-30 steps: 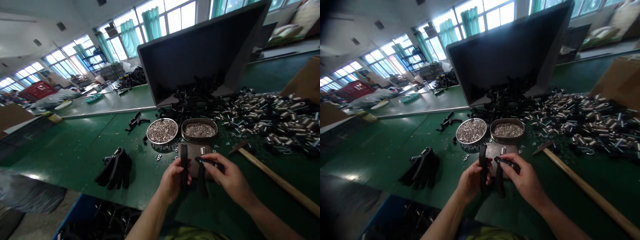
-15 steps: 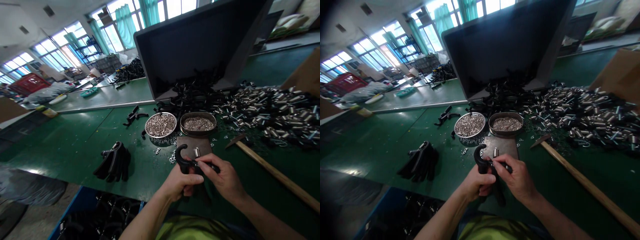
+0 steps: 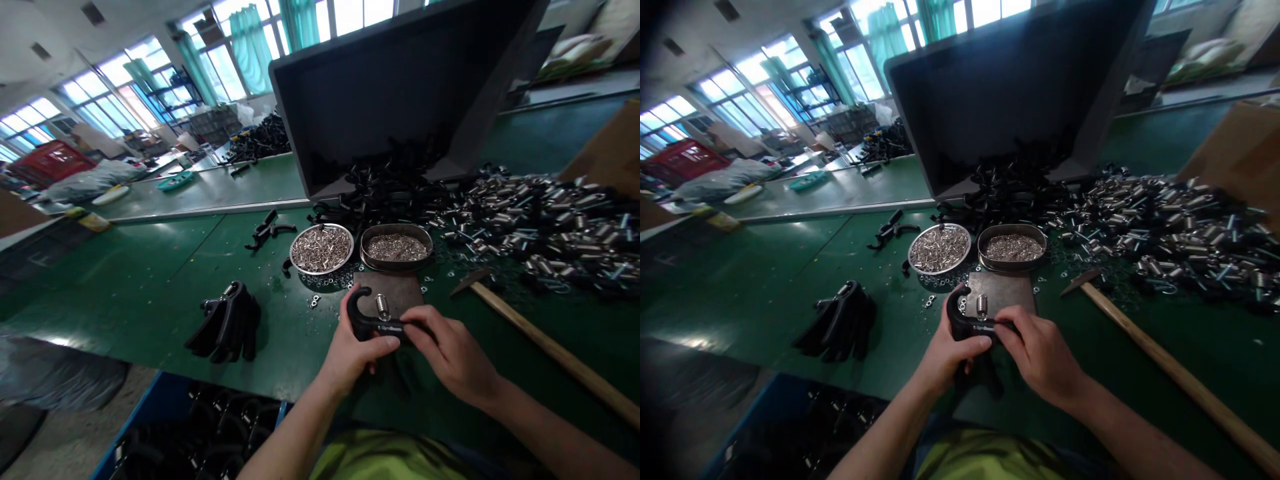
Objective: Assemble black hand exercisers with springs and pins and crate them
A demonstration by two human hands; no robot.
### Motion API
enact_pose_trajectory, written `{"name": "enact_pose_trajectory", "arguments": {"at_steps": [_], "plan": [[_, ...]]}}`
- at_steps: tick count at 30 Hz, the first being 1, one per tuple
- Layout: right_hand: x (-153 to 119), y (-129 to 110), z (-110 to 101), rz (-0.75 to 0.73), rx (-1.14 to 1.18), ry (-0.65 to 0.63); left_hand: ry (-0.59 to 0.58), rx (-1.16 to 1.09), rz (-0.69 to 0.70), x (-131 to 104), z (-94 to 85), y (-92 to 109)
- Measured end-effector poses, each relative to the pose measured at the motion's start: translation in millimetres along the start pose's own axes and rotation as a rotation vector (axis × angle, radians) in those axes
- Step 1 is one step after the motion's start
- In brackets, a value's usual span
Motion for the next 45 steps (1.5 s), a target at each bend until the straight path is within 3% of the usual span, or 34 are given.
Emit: {"name": "enact_pose_trajectory", "arguments": {"at_steps": [3,5,8,12,18,22,24,26,28,32,34,37,41,45], "plan": [[2.8,17.1,23.9,0.215,0.202,-0.238,0.001,0.241,0.188,-3.8,0.6,20.3],[8.6,10.3,34.2,0.174,0.285,-0.346,-0.049,0.337,0.200,-5.3,4.9,22.3],[17.7,-3.5,35.6,0.113,0.285,-0.315,-0.070,0.328,0.119,-6.8,6.3,13.7],[18.8,-13.5,26.4,0.116,0.002,-0.136,-0.049,0.210,-0.009,-10.0,1.9,-0.6],[12.2,-28.4,27.8,-0.078,-0.370,-0.154,-0.142,0.339,0.158,-9.4,3.4,9.1],[19.4,-19.7,34.7,-0.164,-0.474,-0.211,-0.204,0.329,0.072,3.9,3.3,-3.9],[30.6,-4.4,36.6,-0.111,-0.498,-0.277,-0.192,0.345,0.019,16.0,-0.9,-12.2],[46.6,11.7,35.8,-0.042,-0.569,-0.350,-0.141,0.450,0.083,31.4,-8.5,-8.7],[68.6,18.1,31.4,-0.043,-0.672,-0.350,-0.062,0.644,0.248,48.0,-17.9,8.7],[126.2,3.5,31.2,-0.138,-0.727,-0.199,0.158,1.072,0.503,83.3,-41.7,59.5],[155.3,-6.8,42.4,-0.176,-0.717,-0.150,0.265,1.263,0.502,103.1,-53.9,80.1],[190.7,-16.6,64.0,-0.207,-0.709,-0.107,0.307,1.434,0.438,128.7,-63.3,94.9],[213.2,-15.7,82.1,-0.200,-0.670,-0.083,0.276,1.459,0.420,143.9,-63.2,93.8],[216.5,-12.2,81.7,-0.184,-0.578,-0.054,0.275,1.416,0.412,144.7,-65.8,90.2]]}}
Point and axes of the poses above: each hand's wrist, its own x-axis towards the middle knuckle, its own z-axis out of the palm, y = z × x, the point moved 7 cm from there along x, towards the middle knuckle, and after that the axes turned 14 degrees about -x, right-handed, at the moved point
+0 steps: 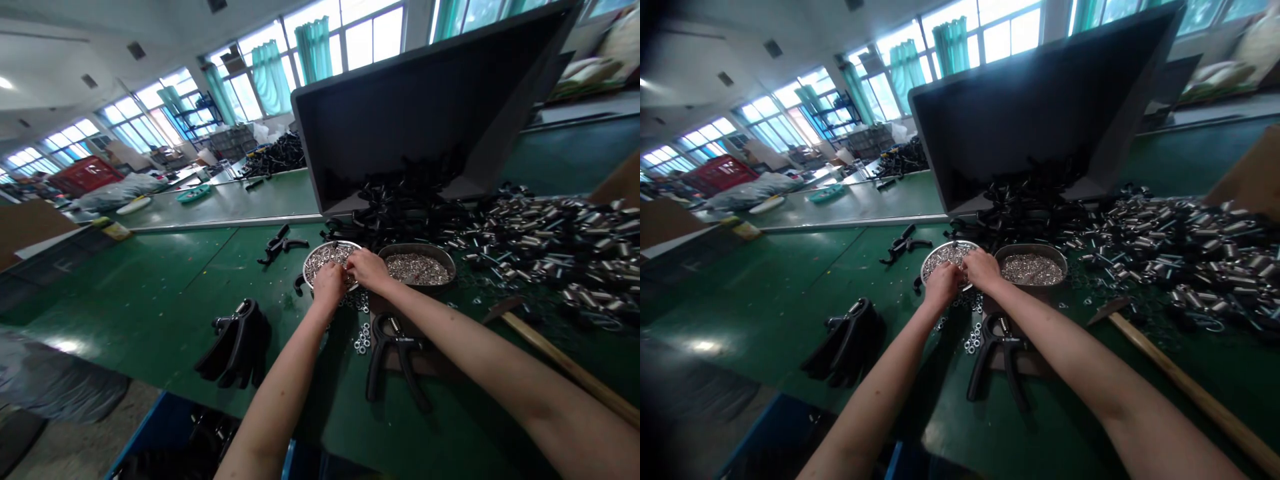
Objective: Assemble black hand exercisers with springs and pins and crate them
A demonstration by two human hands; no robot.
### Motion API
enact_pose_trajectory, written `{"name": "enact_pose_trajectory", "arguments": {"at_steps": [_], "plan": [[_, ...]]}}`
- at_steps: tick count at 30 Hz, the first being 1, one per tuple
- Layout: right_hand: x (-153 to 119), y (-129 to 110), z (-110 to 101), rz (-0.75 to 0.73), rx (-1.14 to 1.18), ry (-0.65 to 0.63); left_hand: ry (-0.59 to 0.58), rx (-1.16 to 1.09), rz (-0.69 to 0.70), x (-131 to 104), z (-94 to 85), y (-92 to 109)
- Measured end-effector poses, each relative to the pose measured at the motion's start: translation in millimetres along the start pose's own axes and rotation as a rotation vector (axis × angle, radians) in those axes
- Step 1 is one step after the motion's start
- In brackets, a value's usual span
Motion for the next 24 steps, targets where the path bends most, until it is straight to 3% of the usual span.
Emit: {"name": "enact_pose_trajectory", "arguments": {"at_steps": [4,7,9,12,15,20,24], "plan": [[-11.7,8.4,-13.5,0.070,0.139,0.053,0.051,-0.100,-0.049,-1.4,-10.9,-7.3],[-38.3,17.4,-27.1,0.082,0.245,0.072,0.086,-0.200,-0.090,-7.1,-19.9,-13.9],[-63.1,25.4,-30.7,0.080,0.360,0.042,0.070,-0.431,-0.130,-16.5,-19.4,-18.4],[-99.5,40.3,-24.4,0.124,0.496,-0.024,-0.020,-1.005,-0.234,-40.7,-5.8,-19.4],[-120.8,49.5,-12.5,0.157,0.406,-0.051,-0.099,-1.311,-0.329,-70.0,9.7,-11.2],[-121.6,44.9,-2.5,0.127,0.258,-0.065,-0.206,-1.334,-0.391,-102.4,29.2,4.5],[-120.7,32.3,-7.5,0.089,0.103,-0.057,-0.194,-1.102,-0.287,-106.1,31.0,12.5]]}}
Point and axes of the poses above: each hand's wrist, its own x-axis towards the middle knuckle, its own z-axis out of the palm, y = z × x, the point moved 7 cm from there along x, towards the middle knuckle, and after that the axes turned 14 degrees about -x, right-handed, at the moved point
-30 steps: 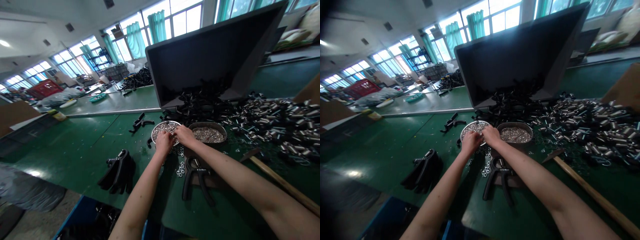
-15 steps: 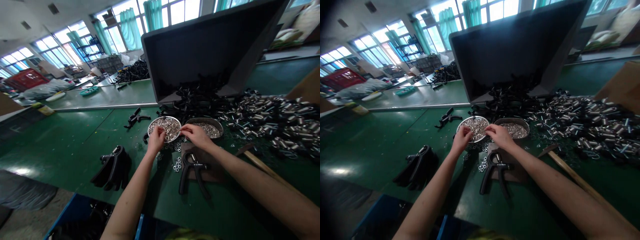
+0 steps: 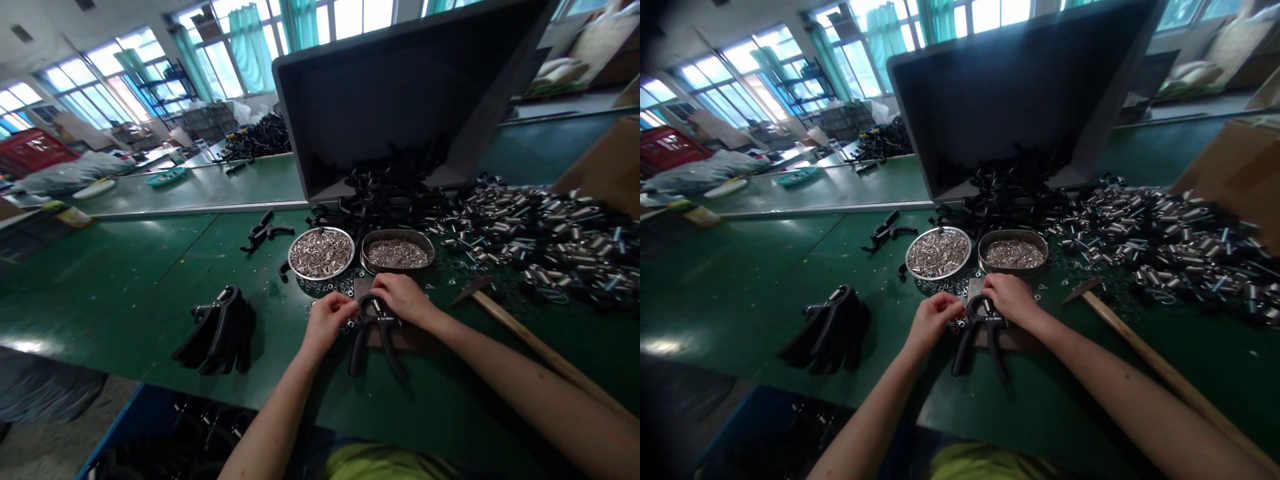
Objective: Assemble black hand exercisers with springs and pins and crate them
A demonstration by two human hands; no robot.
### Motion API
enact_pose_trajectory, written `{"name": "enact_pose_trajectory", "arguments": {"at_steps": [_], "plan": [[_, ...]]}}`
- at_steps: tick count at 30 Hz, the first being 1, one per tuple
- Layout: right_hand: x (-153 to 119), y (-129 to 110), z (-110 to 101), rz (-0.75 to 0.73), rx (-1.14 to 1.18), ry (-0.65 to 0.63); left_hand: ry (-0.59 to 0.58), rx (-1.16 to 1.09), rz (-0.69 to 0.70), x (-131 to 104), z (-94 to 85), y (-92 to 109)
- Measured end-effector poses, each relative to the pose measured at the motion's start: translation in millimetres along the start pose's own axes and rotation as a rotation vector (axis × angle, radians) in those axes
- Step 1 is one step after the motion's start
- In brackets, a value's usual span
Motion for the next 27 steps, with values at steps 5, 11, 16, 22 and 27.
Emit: {"name": "enact_pose_trajectory", "arguments": {"at_steps": [5,11,16,22,27], "plan": [[-9.5,-12.2,-2.6,-0.063,-0.150,0.015,-0.047,0.478,0.253,-2.9,20.6,16.6],[-11.3,-12.0,-0.9,-0.053,-0.231,0.007,-0.150,0.806,0.383,-5.6,43.3,14.6],[-32.4,5.2,-18.2,-0.055,-0.265,0.078,-0.249,1.143,0.545,-14.7,58.6,19.1],[-127.1,108.1,-44.6,0.267,-0.578,0.212,-0.230,1.234,0.503,-14.0,59.9,20.5],[-183.2,160.9,-35.3,0.527,-0.616,0.059,-0.272,1.259,0.558,-15.8,62.8,15.7]]}}
Point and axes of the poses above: each hand's wrist, its own x-axis towards the middle knuckle, its own z-axis out of the palm, y = z × x, the point moved 7 cm from there along x, towards the middle knuckle, and after that the axes turned 14 degrees about -x, right-handed, at the moved point
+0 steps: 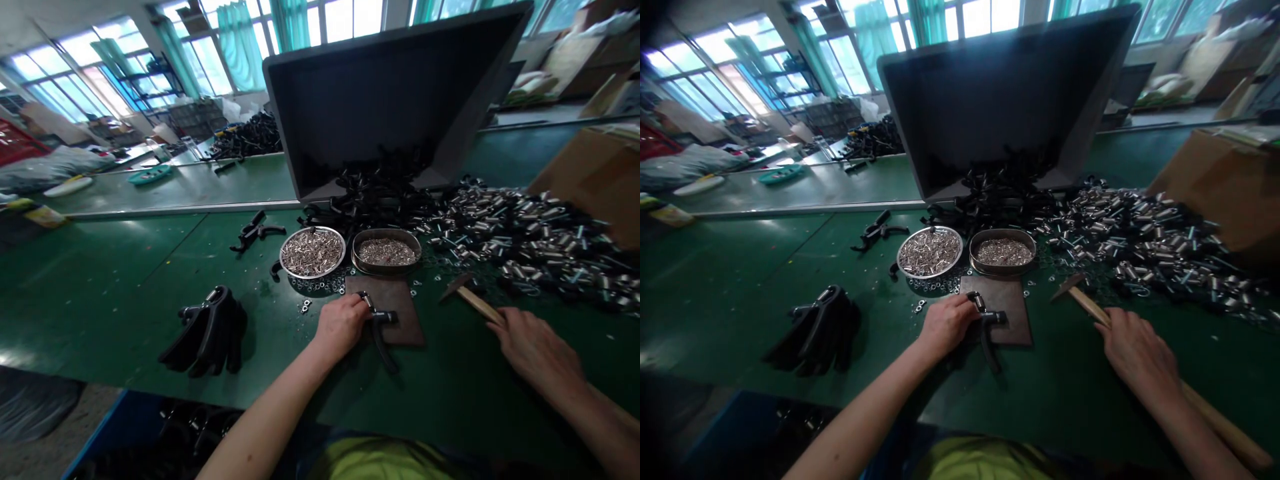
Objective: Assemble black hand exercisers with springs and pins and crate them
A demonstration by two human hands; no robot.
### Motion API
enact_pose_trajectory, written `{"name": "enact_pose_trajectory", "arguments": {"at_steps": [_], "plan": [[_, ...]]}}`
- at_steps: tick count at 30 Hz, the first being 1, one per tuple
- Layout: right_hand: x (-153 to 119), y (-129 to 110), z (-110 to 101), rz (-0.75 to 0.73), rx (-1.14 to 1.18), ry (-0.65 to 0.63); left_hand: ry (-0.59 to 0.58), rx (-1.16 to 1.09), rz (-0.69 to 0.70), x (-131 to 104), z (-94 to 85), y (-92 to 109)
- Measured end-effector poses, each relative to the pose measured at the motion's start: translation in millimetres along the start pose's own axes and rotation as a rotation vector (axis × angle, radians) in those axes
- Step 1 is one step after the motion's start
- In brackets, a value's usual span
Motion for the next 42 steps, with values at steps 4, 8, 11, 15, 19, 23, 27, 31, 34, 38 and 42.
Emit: {"name": "enact_pose_trajectory", "arguments": {"at_steps": [4,8,11,15,19,23,27,31,34,38,42], "plan": [[5.0,-21.8,-29.3,-0.011,0.131,0.003,0.037,-0.015,0.005,-5.0,0.7,0.9],[16.1,-84.0,-78.8,-0.200,0.546,0.044,0.031,-0.045,-0.036,-4.9,1.9,1.7],[20.3,-125.7,-90.0,-0.364,0.698,-0.017,0.026,-0.063,-0.052,-4.1,0.9,2.5],[15.0,-124.6,-70.7,-0.331,0.788,-0.129,0.025,-0.147,-0.075,-14.1,-0.7,0.5],[-17.0,-85.4,-36.2,-0.004,0.960,-0.333,0.133,-0.309,-0.248,-34.7,-3.2,-12.0],[-44.2,-84.9,-39.3,0.029,0.969,-0.393,0.179,-0.391,-0.361,-44.4,0.8,-17.6],[-36.4,-112.6,-84.7,-0.208,0.800,-0.099,0.176,-0.419,-0.354,-42.8,2.7,-16.7],[-34.1,-140.0,-95.8,-0.460,0.552,0.038,0.162,-0.396,-0.328,-41.1,-0.1,-14.0],[-37.0,-125.6,-77.5,-0.463,0.401,0.090,0.102,-0.367,-0.281,-37.7,-3.4,-10.4],[-37.8,-66.7,-47.0,-0.296,0.153,0.214,0.126,-0.704,-0.404,-34.8,-5.5,-19.3],[-20.5,-34.4,-38.6,-0.270,0.089,0.268,0.099,-1.470,-0.721,-41.5,27.2,-13.5]]}}
Point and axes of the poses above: each hand's wrist, its own x-axis towards the middle knuckle, its own z-axis out of the palm, y = z × x, the point moved 7 cm from there along x, towards the middle knuckle, and after that the axes turned 14 degrees about -x, right-handed, at the moved point
